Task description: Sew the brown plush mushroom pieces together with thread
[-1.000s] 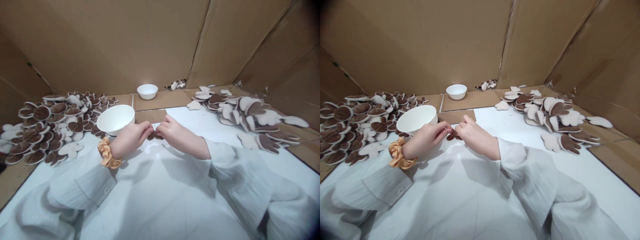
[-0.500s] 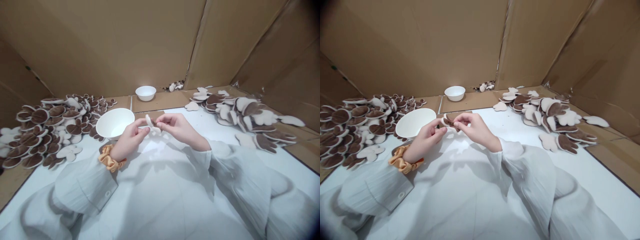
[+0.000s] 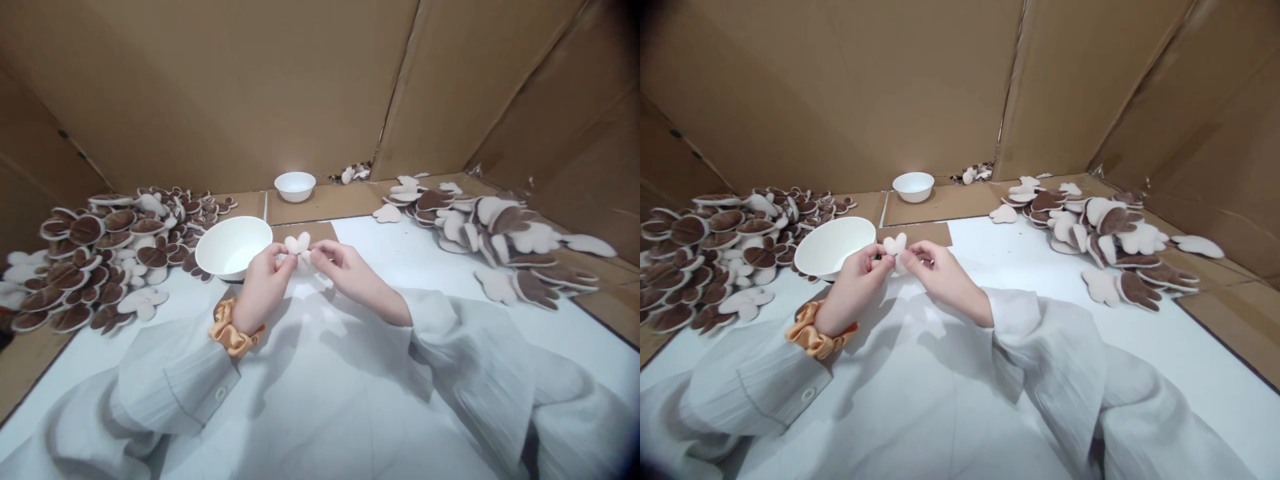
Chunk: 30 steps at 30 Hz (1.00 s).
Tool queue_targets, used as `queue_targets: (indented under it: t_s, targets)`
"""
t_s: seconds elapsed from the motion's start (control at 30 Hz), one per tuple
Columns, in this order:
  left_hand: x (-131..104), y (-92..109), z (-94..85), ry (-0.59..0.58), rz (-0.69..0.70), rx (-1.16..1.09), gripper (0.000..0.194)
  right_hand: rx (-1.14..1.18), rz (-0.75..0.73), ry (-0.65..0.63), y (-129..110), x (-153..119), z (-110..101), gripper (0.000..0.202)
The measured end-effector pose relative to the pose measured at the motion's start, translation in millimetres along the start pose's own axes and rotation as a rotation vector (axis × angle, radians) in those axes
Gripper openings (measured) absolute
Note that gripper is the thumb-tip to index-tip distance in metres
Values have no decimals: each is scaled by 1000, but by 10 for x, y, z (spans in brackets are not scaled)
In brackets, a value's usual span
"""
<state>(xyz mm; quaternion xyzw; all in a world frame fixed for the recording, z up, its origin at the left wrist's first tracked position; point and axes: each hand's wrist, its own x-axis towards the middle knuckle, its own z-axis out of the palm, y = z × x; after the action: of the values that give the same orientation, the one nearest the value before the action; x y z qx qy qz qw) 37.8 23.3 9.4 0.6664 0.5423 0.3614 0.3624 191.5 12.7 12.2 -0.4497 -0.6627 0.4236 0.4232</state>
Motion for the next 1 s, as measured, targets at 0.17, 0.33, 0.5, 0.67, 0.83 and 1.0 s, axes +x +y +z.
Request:
queue_targets:
  t_s: [0.17, 0.33, 0.5, 0.67, 0.83, 1.0]
  targets:
    - [-59, 30, 15, -20, 123, 125, 16, -44, -38, 76, 1, -19, 18, 20]
    - [-92, 28, -42, -22, 292, 286, 11, 234, 26, -131, 19, 35, -106, 14]
    - [-68, 27, -80, -96, 300, 174, 9, 522, 118, -274, 88, 63, -131, 9]
    - [-35, 45, -59, -142, 281, -100, 9, 702, 183, -338, 134, 75, -129, 9]
    - [9, -13, -22, -173, 196, -229, 8, 690, 171, -322, 150, 89, -144, 9]
    - [53, -77, -17, -127, 151, -208, 9, 553, 79, -312, 90, 77, -130, 12]
